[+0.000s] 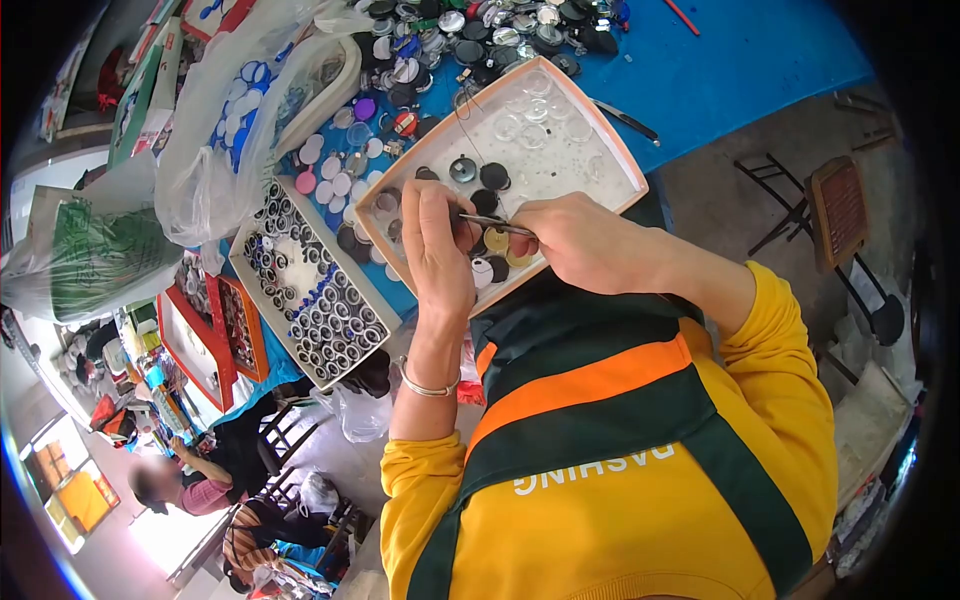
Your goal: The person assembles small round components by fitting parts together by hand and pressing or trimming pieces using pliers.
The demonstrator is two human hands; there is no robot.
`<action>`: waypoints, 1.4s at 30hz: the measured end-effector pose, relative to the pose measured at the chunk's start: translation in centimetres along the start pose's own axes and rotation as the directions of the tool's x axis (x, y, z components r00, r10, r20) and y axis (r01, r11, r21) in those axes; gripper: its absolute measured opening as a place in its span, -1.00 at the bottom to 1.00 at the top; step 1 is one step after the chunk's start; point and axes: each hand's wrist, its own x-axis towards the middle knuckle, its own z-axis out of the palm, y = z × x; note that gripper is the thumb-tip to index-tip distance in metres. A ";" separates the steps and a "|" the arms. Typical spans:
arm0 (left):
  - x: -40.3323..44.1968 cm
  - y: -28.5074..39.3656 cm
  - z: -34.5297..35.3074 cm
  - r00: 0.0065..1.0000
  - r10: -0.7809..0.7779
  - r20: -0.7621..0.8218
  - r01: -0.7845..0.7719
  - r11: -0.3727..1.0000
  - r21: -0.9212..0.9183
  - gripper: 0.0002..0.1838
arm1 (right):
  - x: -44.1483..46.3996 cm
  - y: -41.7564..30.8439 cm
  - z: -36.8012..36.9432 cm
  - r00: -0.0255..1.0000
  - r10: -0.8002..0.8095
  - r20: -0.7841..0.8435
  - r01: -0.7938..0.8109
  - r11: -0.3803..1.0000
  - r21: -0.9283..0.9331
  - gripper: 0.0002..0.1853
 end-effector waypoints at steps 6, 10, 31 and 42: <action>-0.5 -1.4 -0.5 0.999 0.025 -0.023 -0.026 0.998 -0.056 -0.71 | -0.1 -0.5 0.3 0.998 0.056 -0.004 -0.056 0.998 0.024 -0.92; -1.0 -1.1 0.1 0.998 0.024 -0.056 -0.027 0.999 -0.044 -0.71 | -0.1 -0.6 0.5 0.995 0.094 -0.021 -0.093 0.995 0.026 -0.90; -1.9 -2.0 1.8 0.995 0.025 -0.094 -0.056 0.937 -0.346 -0.75 | -0.7 0.0 0.8 0.996 0.089 -0.016 -0.090 0.990 -0.107 -0.87; -1.5 -2.7 1.9 0.998 -0.043 0.036 0.055 0.885 -0.463 -0.82 | -0.3 1.0 0.2 0.994 -0.014 -0.108 -0.009 0.978 -0.210 -0.89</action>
